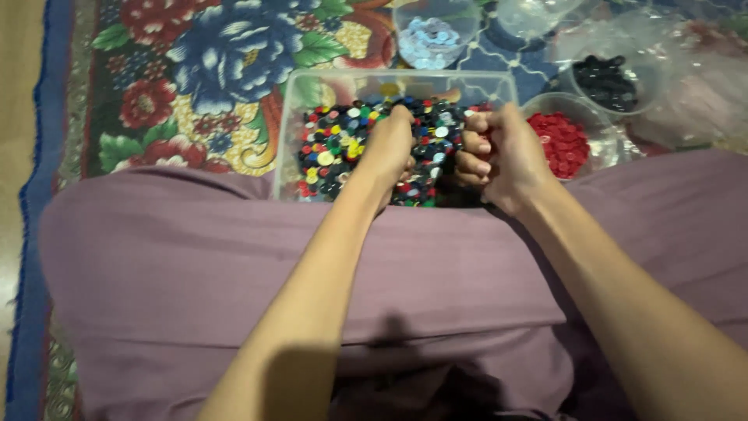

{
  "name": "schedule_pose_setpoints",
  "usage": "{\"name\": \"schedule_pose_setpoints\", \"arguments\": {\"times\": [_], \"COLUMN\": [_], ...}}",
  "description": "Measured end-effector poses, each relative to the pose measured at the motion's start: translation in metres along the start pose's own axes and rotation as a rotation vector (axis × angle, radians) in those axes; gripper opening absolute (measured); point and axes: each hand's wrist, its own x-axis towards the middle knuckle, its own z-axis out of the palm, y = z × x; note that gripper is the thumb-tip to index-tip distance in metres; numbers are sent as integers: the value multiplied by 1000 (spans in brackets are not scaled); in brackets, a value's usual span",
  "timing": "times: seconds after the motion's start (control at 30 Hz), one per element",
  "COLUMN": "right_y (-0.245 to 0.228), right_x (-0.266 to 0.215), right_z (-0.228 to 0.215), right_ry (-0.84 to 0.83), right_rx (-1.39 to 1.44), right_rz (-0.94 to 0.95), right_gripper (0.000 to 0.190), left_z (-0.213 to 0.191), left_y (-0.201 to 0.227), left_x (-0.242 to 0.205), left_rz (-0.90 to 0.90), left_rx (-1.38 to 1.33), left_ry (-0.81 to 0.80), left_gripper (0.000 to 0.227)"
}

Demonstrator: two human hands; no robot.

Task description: Sorting various colored buttons from a large container into smaller color-coded containers.

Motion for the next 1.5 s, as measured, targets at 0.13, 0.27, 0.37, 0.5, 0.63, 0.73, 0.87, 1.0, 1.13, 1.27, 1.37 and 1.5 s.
{"name": "schedule_pose_setpoints", "arguments": {"times": [0.13,0.27,0.37,0.5,0.63,0.73,0.87,1.0,1.13,1.27,1.37,1.5], "right_y": [-3,12,38,60,47,41,46,35,7,6,13,50], "right_x": [6,8,36,57,45,43,48,30,11,11,8,28], "right_z": [-14,-12,-36,-59,-36,-26,-38,-27,-35,-32,-11,-46], "right_ry": [112,161,290,431,436,448,446,326,43,-15,189,452], "right_rx": [-223,-207,-504,-1217,-1362,-1413,-1374,-519,98,196,-106,-1210], "right_rz": [37,41,-45,-303,-351,-301,-362,-303,-46,-29,-43,-226], "right_gripper": [11,11,14,17,16,12,9,19,12,14,11,27], "left_z": [1,-2,-5,-11,-12,-15,-20,-13,-16,-22,-20,-18], "left_y": [-13,-28,-9,-18,-28,-46,-45,-43,-27,4,5,-38], "left_x": [19,15,-15,-18,-19,9,16,14,-6,-29,-14,55], "left_rz": [207,34,8,44,93,179,208,208,228,98,5,290], "left_rx": [413,-37,-111,-130,-93,-16,57,92,36,-382,-474,500], "left_ry": [-18,-54,-75,-64,-26,47,122,157,149,-71,-143,66], "left_gripper": [63,34,34,36,36,36,31,18,15,34,19,55]}}
